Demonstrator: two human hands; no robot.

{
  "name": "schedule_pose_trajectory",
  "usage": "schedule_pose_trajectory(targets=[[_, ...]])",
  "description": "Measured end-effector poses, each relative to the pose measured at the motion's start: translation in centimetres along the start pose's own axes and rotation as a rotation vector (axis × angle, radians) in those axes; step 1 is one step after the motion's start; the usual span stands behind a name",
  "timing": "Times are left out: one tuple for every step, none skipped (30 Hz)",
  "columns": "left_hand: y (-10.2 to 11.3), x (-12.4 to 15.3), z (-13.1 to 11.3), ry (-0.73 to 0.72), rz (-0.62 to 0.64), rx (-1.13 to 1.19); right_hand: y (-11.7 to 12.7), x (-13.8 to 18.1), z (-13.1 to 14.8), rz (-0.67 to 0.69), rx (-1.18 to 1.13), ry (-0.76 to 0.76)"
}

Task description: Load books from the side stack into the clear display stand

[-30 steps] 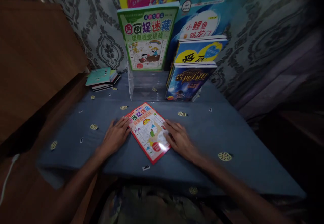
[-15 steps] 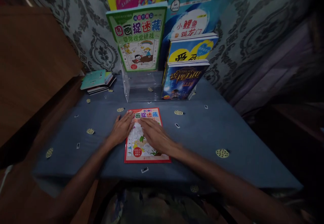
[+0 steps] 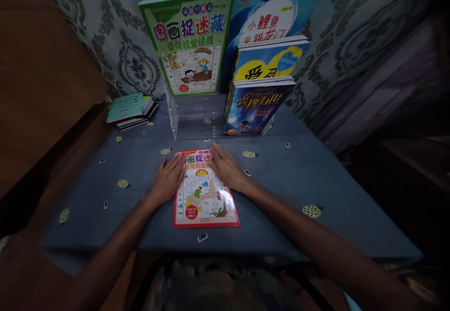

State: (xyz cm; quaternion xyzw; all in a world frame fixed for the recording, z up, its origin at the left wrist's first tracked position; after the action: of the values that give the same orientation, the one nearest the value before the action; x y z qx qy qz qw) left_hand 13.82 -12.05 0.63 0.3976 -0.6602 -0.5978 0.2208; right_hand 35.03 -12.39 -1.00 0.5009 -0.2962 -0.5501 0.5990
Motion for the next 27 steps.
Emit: schedule_pose_trajectory(targets=[[0.0,0.0,0.0,0.003,0.000,0.004,0.1,0.6,-0.5,-0.002,0.009,-0.009],[0.0,0.0,0.0,0.007,0.002,0.007,0.2,1.1,-0.7,-0.001,0.017,-0.016],[-0.1,0.0,0.0,0.011,0.003,0.009,0.2,1.7,-0.8,0.001,0.025,-0.019],[-0.1,0.0,0.0,0.017,0.005,0.011,0.1,2.3,-0.8,0.004,0.033,-0.016],[-0.1,0.0,-0.1,0.023,0.007,0.012,0.1,2.9,-0.6,0.006,0.040,-0.008],[-0.1,0.0,-0.1,0.027,0.012,0.013,0.0,3.6,-0.3,0.008,0.045,0.004],[-0.1,0.0,-0.1,0.031,0.017,0.014,0.0,4.4,0.1,0.008,0.048,0.018],[0.0,0.0,-0.2,0.033,0.022,0.016,0.1,5.3,0.5,0.009,0.049,0.036],[0.0,0.0,-0.2,0.034,0.024,0.018,0.1,6.3,1.0,0.011,0.048,0.057],[0.0,0.0,-0.2,0.034,0.025,0.021,0.2,7.3,1.5,0.013,0.046,0.078],[0.1,0.0,-0.3,0.035,0.023,0.023,0.2,8.4,1.9,0.017,0.046,0.100],[0.1,0.0,-0.3,0.036,0.018,0.025,0.3,9.4,2.3,0.020,0.046,0.120],[0.0,0.0,-0.3,0.039,0.013,0.026,0.4,10.4,2.6,0.021,0.046,0.136],[0.0,0.1,-0.3,0.042,0.006,0.027,0.4,11.2,2.8,0.021,0.044,0.146],[-0.1,0.1,-0.3,0.050,-0.003,0.026,0.5,11.9,3.0,0.021,0.040,0.152],[-0.2,0.2,-0.2,0.064,-0.016,0.025,0.5,12.4,3.1,0.020,0.036,0.155],[-0.4,0.3,-0.1,0.084,-0.031,0.026,0.5,12.8,3.2,0.021,0.032,0.157],[-0.5,0.4,0.0,0.106,-0.049,0.032,0.5,13.0,3.2,0.023,0.031,0.157],[-0.6,0.5,0.1,0.127,-0.067,0.047,0.5,13.1,3.2,0.024,0.033,0.158],[-0.6,0.6,0.3,0.143,-0.085,0.073,0.6,13.1,3.3,0.024,0.037,0.160],[-0.6,0.6,0.4,0.154,-0.102,0.115,0.6,13.1,3.3,0.025,0.042,0.162],[-0.6,0.6,0.6,0.163,-0.118,0.171,0.6,13.0,3.2,0.024,0.045,0.164],[-0.5,0.5,0.7,0.173,-0.132,0.240,0.7,13.0,3.2,0.025,0.046,0.166],[-0.4,0.3,1.0,0.192,-0.146,0.322,0.7,12.9,3.3,0.025,0.043,0.171],[-0.2,0.1,1.3,0.220,-0.159,0.419,0.8,12.9,3.3,0.025,0.038,0.175],[-0.1,-0.2,1.6,0.260,-0.172,0.532,0.9,12.9,3.3,0.025,0.032,0.179],[0.0,-0.4,1.9,0.306,-0.188,0.662,0.9,12.9,3.3,0.025,0.027,0.181]])
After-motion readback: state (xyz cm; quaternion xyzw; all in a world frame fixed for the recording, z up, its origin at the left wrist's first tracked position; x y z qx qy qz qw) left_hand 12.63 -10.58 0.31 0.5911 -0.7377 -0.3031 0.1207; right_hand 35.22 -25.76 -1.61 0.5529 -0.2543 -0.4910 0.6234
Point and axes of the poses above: each hand's wrist, its own x-axis away from the middle knuckle, its own y-axis out of the back of the hand, z = x × y, the point moved 4 cm from there along -x, towards the middle knuckle, and after that the axes turned 3 degrees about x, right-handed, at the moved point
